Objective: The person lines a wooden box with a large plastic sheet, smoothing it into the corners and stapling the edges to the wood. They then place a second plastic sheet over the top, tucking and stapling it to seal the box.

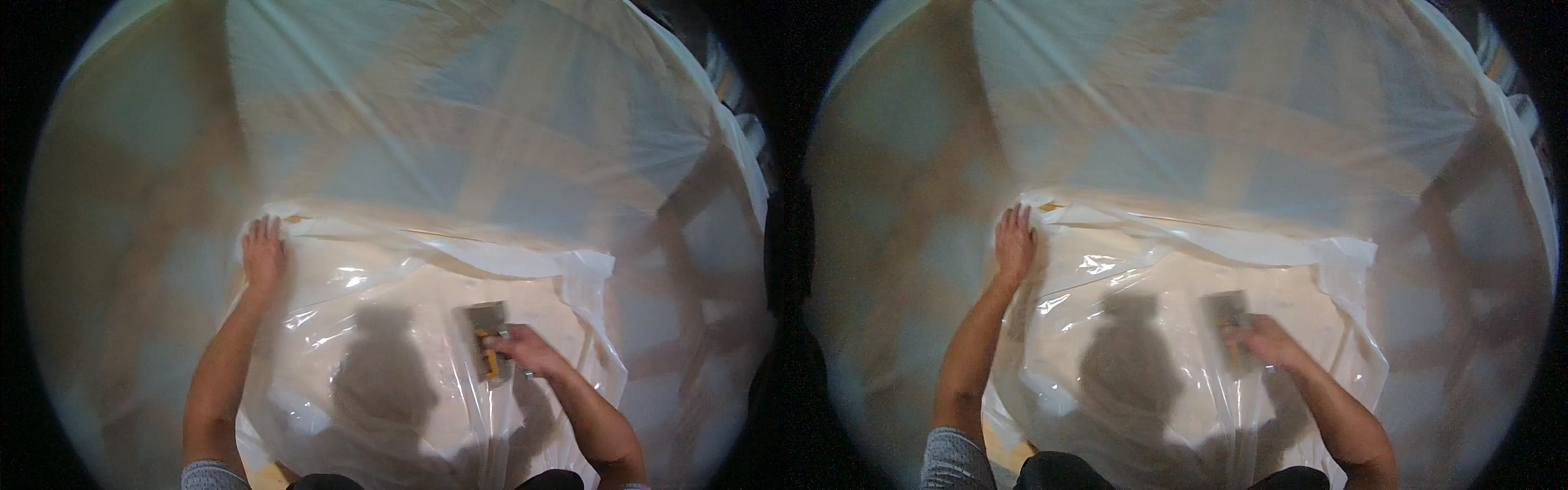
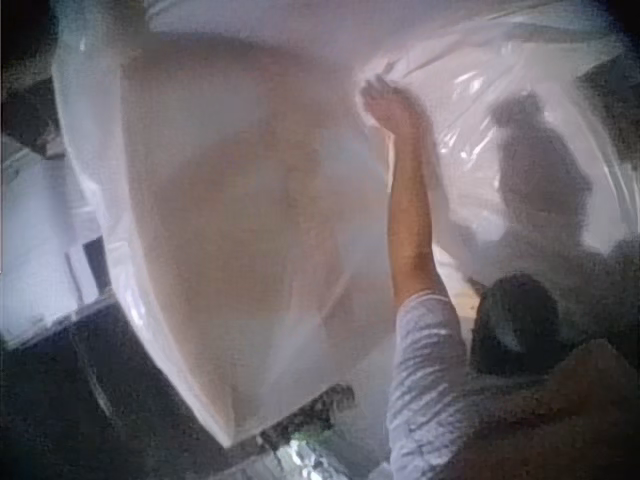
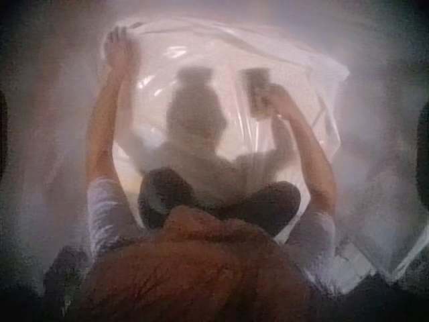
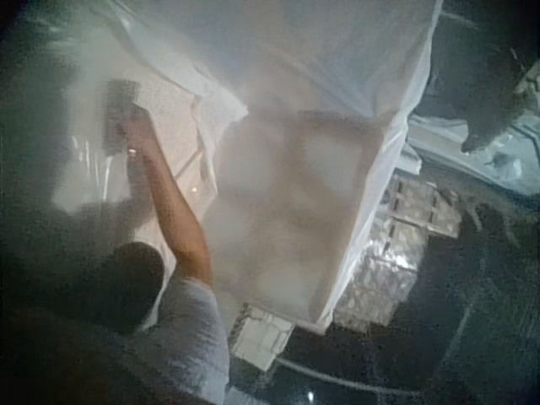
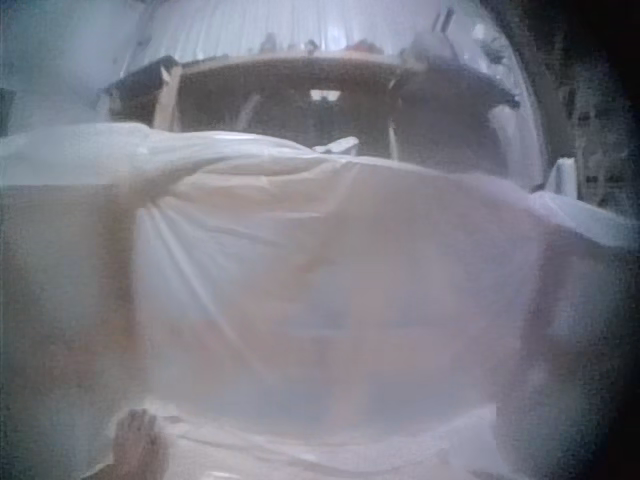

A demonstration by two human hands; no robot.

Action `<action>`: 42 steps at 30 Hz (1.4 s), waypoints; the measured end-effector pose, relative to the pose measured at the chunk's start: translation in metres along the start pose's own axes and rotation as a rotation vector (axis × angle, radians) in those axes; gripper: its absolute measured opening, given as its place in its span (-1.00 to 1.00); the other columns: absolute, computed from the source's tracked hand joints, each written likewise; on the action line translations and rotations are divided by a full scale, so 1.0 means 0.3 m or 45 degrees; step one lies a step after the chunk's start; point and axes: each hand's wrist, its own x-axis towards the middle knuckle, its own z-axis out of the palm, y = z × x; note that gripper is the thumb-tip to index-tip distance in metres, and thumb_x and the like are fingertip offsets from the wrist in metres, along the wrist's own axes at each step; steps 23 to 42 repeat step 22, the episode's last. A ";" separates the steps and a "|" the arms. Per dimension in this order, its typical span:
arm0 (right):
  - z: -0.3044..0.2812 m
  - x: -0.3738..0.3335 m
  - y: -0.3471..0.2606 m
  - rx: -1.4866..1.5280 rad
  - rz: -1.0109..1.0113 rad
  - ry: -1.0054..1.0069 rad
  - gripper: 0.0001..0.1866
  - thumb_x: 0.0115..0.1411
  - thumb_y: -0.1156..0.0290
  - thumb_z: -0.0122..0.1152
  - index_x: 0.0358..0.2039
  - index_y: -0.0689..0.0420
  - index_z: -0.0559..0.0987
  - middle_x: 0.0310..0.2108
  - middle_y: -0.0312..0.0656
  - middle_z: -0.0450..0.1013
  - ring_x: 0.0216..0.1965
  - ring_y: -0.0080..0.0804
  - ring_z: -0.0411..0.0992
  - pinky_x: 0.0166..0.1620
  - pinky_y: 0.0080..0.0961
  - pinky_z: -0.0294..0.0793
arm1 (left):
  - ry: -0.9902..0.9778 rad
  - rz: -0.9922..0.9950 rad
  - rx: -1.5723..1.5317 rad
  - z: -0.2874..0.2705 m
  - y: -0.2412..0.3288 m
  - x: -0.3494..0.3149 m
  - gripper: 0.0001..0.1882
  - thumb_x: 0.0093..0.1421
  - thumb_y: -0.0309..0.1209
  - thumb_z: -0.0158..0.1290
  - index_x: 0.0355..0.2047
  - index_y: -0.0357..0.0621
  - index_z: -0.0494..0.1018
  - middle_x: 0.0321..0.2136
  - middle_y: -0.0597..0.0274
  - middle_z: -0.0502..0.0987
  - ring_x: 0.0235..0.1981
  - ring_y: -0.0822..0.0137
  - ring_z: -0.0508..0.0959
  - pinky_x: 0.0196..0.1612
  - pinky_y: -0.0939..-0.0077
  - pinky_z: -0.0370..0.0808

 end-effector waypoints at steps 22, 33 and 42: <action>0.484 0.413 -0.344 0.470 -0.136 0.027 -0.52 0.13 0.01 0.14 -0.38 0.26 0.61 -0.49 0.00 0.54 -0.51 -0.22 0.49 -0.36 -0.32 0.45 | 0.725 -0.305 -0.653 -0.123 -0.061 0.157 -0.30 0.25 -0.30 0.07 0.35 0.10 0.04 0.37 0.01 -0.04 0.36 -0.10 0.03 0.38 0.15 0.02; 0.484 0.413 -0.344 0.470 -0.136 0.027 -0.52 0.13 0.01 0.14 -0.38 0.26 0.61 -0.49 0.00 0.54 -0.51 -0.22 0.49 -0.36 -0.32 0.45 | 0.725 -0.305 -0.653 -0.123 -0.061 0.157 -0.30 0.25 -0.30 0.07 0.35 0.10 0.04 0.37 0.01 -0.04 0.36 -0.10 0.03 0.38 0.15 0.02; 0.484 0.413 -0.344 0.470 -0.136 0.027 -0.52 0.13 0.01 0.14 -0.38 0.26 0.61 -0.49 0.00 0.54 -0.51 -0.22 0.49 -0.36 -0.32 0.45 | 0.725 -0.305 -0.653 -0.123 -0.061 0.157 -0.30 0.25 -0.30 0.07 0.35 0.10 0.04 0.37 0.01 -0.04 0.36 -0.10 0.03 0.38 0.15 0.02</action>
